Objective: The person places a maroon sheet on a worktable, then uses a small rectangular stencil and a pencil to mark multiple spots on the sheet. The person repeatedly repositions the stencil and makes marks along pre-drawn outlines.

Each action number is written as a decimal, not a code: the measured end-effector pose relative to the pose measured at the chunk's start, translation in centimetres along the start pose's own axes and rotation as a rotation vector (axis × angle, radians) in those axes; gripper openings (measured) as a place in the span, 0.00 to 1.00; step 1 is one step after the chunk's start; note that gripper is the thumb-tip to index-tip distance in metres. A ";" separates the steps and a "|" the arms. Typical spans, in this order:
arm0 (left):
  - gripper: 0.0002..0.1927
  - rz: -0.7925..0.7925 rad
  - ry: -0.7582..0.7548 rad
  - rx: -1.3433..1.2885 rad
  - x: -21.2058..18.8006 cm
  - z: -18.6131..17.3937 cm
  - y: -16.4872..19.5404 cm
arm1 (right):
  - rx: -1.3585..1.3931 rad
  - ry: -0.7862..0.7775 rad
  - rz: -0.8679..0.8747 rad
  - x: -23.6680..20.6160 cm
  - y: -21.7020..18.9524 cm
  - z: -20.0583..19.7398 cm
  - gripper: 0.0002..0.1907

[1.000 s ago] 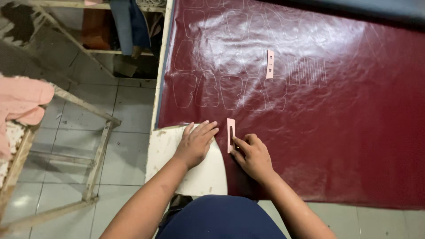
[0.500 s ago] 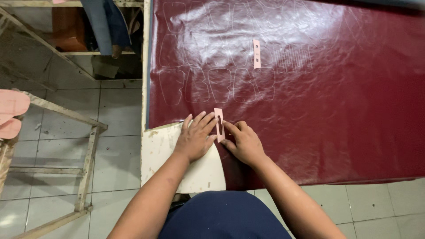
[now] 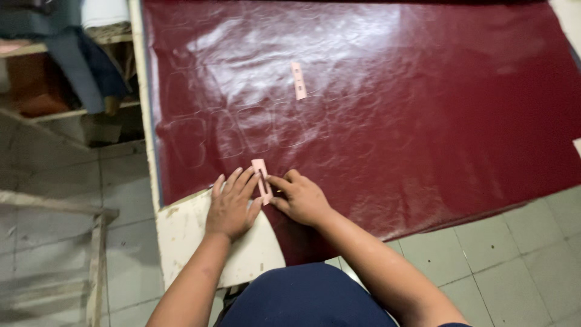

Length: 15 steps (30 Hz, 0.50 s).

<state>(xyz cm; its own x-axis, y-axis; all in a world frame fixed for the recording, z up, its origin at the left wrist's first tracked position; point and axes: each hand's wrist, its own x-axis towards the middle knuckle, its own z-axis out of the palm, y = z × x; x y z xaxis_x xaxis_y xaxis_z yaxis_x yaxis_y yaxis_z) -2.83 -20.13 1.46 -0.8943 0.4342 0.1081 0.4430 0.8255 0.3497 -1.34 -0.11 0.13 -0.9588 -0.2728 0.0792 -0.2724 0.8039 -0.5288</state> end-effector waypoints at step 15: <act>0.34 -0.020 0.000 0.081 0.2 0.5 1.5 | -0.003 -0.007 -0.015 -0.8 0.3 -1.4 0.29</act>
<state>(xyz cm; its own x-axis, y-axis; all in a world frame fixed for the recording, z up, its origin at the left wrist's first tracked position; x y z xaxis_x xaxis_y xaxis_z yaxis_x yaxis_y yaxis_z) -2.30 -18.61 1.50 -0.9032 0.4171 0.1014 0.4284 0.8605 0.2757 -0.80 1.06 1.11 -0.9540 -0.2884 0.0815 -0.2871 0.8014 -0.5247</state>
